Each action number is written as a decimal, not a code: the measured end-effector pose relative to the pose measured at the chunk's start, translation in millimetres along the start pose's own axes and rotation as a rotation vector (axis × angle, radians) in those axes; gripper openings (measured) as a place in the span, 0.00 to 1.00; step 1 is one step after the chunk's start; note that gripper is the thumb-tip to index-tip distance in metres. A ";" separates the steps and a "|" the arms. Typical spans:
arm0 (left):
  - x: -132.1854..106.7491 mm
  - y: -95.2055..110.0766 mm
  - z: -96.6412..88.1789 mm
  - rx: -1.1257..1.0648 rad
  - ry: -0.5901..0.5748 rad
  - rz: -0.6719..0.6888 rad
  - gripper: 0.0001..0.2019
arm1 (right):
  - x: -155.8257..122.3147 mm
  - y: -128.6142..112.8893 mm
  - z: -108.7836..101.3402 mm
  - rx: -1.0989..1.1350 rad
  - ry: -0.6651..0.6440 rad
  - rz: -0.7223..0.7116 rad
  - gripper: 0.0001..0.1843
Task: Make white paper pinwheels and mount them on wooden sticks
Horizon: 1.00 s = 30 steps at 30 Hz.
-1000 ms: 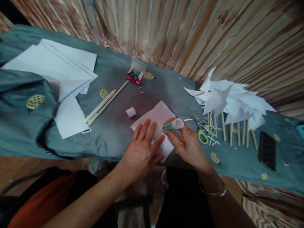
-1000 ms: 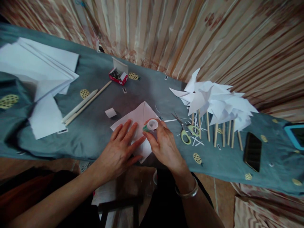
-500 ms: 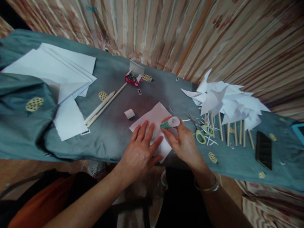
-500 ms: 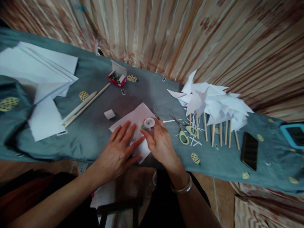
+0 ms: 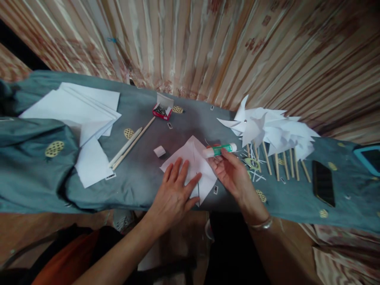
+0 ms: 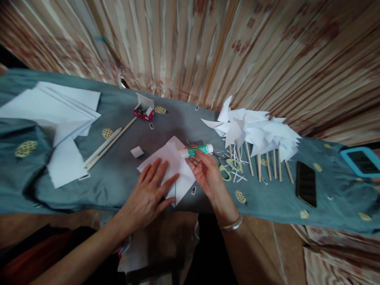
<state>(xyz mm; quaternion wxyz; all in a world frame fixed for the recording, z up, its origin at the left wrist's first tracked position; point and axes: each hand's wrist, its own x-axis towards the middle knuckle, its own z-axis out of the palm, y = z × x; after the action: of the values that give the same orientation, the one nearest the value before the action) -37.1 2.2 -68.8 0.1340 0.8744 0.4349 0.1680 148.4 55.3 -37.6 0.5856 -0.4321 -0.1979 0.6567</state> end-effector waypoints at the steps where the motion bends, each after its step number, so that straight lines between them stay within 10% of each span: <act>1: -0.5 -0.5 -0.1 -0.005 0.004 -0.002 0.34 | -1.1 -1.7 -0.4 0.041 0.003 0.023 0.08; 15: 2.7 -19.1 -33.4 -0.164 0.275 0.029 0.22 | -8.4 -6.1 3.2 0.207 0.034 0.156 0.08; 19: 8.2 -51.4 -45.9 -0.132 0.474 -0.186 0.17 | -8.3 -6.9 2.5 0.244 0.023 0.122 0.05; 24: 16.4 -85.9 -42.1 -0.121 0.362 -0.389 0.15 | -10.2 -4.9 3.6 0.196 -0.058 0.125 0.10; 30: 19.5 -75.0 -50.5 -0.656 0.412 -0.535 0.17 | -21.1 2.0 13.8 0.096 -0.117 0.147 0.14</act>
<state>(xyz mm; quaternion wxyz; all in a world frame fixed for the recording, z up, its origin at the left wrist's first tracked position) -100.5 66.3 -48.0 0.3526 0.5914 0.5866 0.4263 135.0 38.4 -24.5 0.5433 -0.3779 -0.1679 0.7307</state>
